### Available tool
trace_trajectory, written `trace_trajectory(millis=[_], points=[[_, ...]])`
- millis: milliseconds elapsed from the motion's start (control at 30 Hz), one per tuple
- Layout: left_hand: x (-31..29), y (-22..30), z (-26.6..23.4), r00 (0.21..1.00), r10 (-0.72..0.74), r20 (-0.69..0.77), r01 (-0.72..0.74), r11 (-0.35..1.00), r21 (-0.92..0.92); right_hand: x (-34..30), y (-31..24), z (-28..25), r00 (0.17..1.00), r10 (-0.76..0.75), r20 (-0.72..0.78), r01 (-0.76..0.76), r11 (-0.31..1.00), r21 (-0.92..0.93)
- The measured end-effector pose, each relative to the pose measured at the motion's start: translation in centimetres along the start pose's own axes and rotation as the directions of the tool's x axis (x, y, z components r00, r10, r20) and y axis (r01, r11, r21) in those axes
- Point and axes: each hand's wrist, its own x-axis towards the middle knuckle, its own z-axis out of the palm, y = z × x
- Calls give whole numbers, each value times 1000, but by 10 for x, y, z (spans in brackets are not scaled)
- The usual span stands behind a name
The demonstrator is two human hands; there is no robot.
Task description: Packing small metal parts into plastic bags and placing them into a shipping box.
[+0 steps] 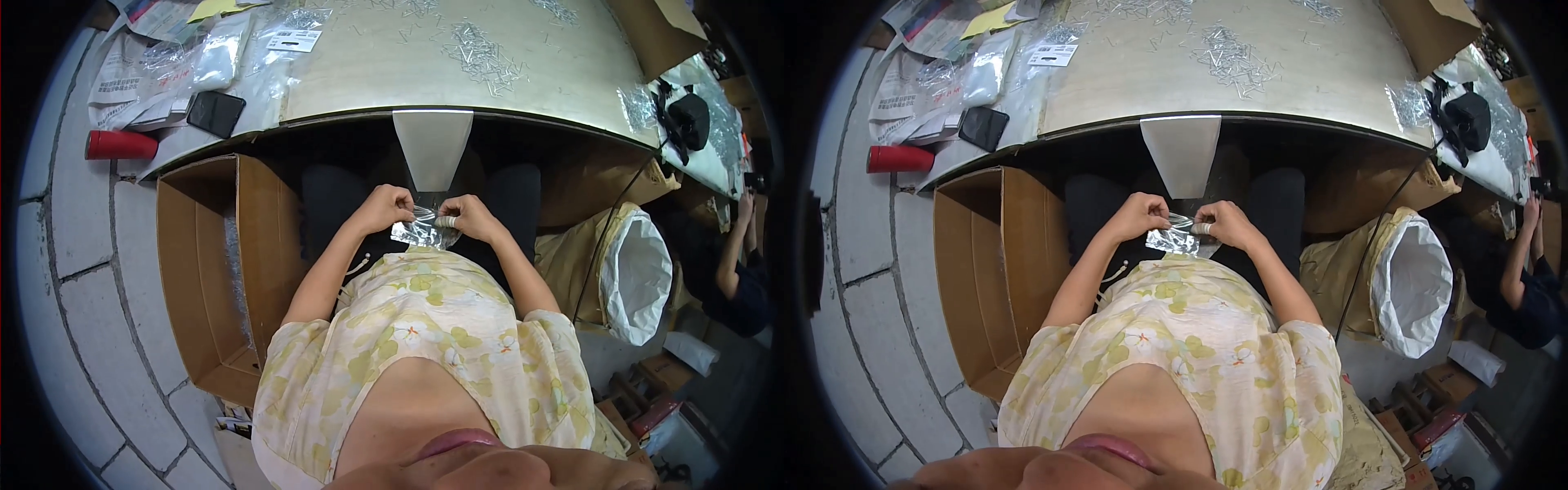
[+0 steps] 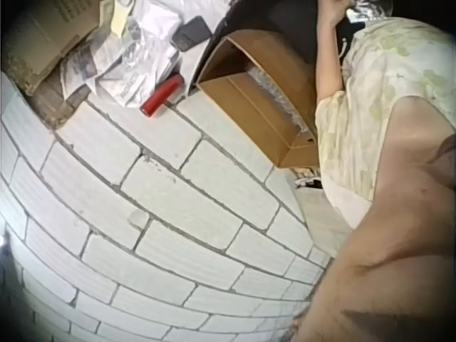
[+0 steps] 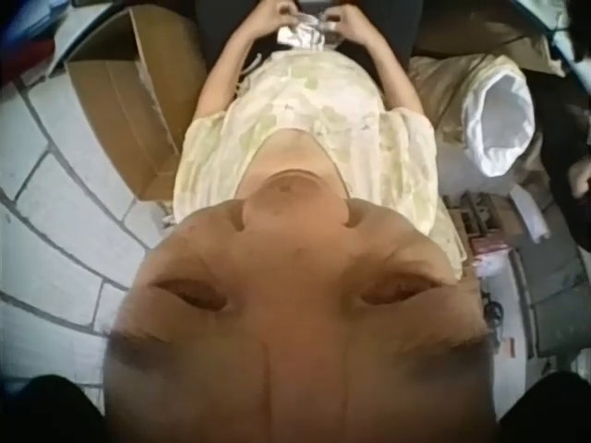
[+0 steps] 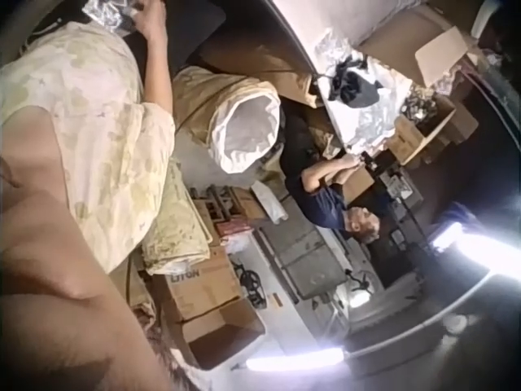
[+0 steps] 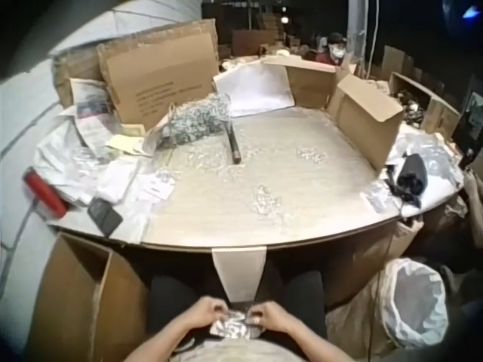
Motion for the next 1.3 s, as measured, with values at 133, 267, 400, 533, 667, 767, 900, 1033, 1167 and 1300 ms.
trace_trajectory(millis=[133, 267, 400, 533, 667, 767, 900, 1033, 1167, 1300], points=[[15, 8, 12, 954, 63, -295, -8, 983, 184, 7, -13, -29, 948, -168, -269, 66, 934, -351], [22, 3, 8, 919, 89, -384, -57, 994, 96, -4, -76, -95, 778, -404, -481, 259, 904, -340], [25, 13, -3, 907, 99, -409, -222, 938, -265, 28, -110, -171, 460, -480, -747, 201, 876, -439], [40, -6, 5, 883, 101, -458, -340, 811, -476, 110, -118, -204, 595, -602, -532, 214, 757, -617], [51, -14, 31, 949, 29, -313, -298, 399, -867, 152, -130, -151, 666, -681, -303, 134, 509, -850], [42, -12, 31, 971, -123, -206, -188, 138, -972, 132, -140, -96, 652, -632, -419, -8, 547, -837], [38, -52, -6, 991, 102, 88, 52, 311, -949, 72, -166, -71, 735, -542, -408, -108, 500, -859], [59, -72, 1, 972, 171, 162, 120, 232, -965, 48, -153, -78, 733, -595, -331, 32, 516, -856], [41, -12, 32, 970, 210, 119, 101, 96, -990, 12, -141, -74, 701, -648, -297, 184, 567, -803], [30, -18, 36, 920, 372, 122, 133, -4, -991, -23, -127, -63, 686, -599, -413, 291, 746, -600]])
